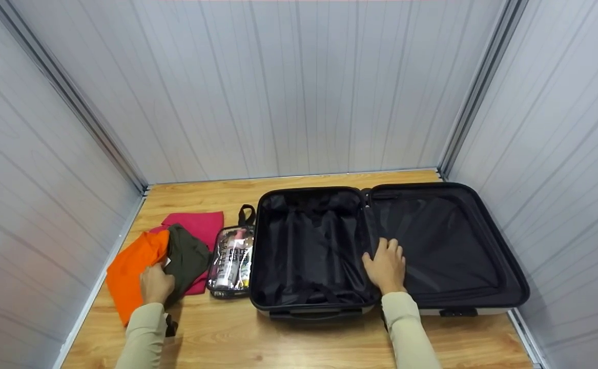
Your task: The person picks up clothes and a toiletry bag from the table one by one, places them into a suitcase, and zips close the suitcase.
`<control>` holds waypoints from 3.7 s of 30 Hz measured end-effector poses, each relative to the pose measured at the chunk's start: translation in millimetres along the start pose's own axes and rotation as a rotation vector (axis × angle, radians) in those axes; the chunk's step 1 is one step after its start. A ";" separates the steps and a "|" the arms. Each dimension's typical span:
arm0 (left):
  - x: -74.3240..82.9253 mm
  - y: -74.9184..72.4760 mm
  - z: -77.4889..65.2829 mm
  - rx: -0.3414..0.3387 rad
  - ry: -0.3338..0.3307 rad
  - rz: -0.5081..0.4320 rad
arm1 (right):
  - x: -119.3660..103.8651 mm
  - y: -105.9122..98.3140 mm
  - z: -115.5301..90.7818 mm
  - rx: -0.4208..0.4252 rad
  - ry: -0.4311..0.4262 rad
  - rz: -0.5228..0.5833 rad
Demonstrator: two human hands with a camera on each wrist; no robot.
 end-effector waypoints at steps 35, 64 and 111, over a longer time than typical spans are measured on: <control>-9.4 -49.0 5.0 0.045 -0.090 -0.150 | -0.3 1.7 1.5 -0.018 0.014 -0.001; 7.6 -105.9 3.0 0.156 -0.074 -0.196 | 1.7 1.8 1.7 -0.019 0.021 0.009; 86.2 -123.2 5.0 0.147 0.007 -0.497 | 1.1 1.1 2.3 -0.020 0.020 0.019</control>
Point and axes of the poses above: each hand's wrist, its own z-axis towards the middle knuckle, its own y-axis out of the palm, x = y × z, the point moved 9 cm from there along z, towards the middle knuckle, and after that the axes turned 13 degrees about y, right-handed, at the moved point
